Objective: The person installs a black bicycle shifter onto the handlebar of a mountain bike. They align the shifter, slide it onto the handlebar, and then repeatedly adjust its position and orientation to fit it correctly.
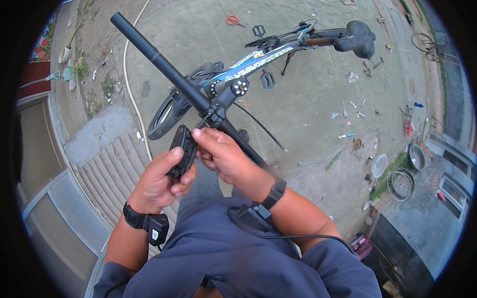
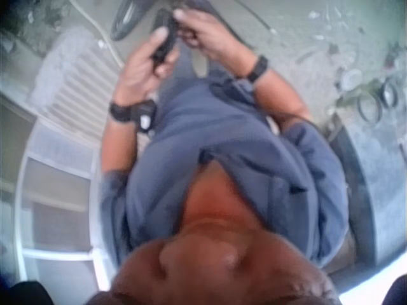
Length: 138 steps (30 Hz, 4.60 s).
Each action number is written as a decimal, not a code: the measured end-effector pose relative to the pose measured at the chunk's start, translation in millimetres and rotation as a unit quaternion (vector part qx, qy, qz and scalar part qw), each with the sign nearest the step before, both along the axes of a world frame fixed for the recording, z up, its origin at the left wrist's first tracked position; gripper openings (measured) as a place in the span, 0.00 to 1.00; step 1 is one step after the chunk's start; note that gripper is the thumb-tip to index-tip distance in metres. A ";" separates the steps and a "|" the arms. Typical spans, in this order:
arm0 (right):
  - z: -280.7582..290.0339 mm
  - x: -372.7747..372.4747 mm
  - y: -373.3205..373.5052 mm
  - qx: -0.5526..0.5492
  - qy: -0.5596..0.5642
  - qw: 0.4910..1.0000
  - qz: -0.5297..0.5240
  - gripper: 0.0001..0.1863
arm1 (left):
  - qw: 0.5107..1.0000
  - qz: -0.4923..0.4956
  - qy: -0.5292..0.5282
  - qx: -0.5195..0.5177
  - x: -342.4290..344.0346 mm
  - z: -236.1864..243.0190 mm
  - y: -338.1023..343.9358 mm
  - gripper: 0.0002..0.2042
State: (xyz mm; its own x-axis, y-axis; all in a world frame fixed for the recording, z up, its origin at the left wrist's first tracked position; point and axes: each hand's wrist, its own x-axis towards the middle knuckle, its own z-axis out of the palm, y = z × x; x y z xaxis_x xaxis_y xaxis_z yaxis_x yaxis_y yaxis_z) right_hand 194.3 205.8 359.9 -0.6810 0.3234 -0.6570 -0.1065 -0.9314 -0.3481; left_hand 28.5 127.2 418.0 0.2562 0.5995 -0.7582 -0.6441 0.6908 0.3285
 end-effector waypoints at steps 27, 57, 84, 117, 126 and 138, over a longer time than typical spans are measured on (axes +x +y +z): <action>-5.9 -0.9 -1.9 -0.002 0.055 0.998 -0.011 0.16 | 0.943 -0.172 0.278 0.071 0.5 9.8 5.6 0.20; -3.0 -19.6 -42.2 -0.028 -0.014 0.987 -0.160 0.14 | 0.973 -0.209 0.086 0.039 -99.9 -4.7 -50.5 0.23; -15.5 -24.0 -46.3 0.080 -0.112 0.986 -0.095 0.18 | 0.995 -0.087 0.041 0.027 -35.7 -35.1 -79.3 0.21; -26.5 -32.5 -23.0 -0.016 -0.032 0.975 -0.221 0.16 | 0.996 -0.039 0.012 0.076 -30.7 -55.5 -30.5 0.22; -22.7 -38.0 -22.7 -0.040 -0.041 0.969 -0.239 0.15 | 0.997 -0.023 -0.047 0.050 -36.4 -54.2 -28.6 0.21; -29.1 -30.7 -23.9 -0.042 -0.012 0.974 -0.221 0.16 | 0.996 -0.020 -0.080 0.043 -38.4 -55.0 -25.4 0.21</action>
State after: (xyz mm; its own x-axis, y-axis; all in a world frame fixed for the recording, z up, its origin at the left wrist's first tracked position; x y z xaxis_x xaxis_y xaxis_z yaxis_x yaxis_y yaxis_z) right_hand 163.6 182.0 330.8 -0.4722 0.5254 -0.7078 -0.4958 -0.8222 -0.2796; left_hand -9.8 101.8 363.0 0.3947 0.6477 -0.6517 -0.6659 0.6904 0.2828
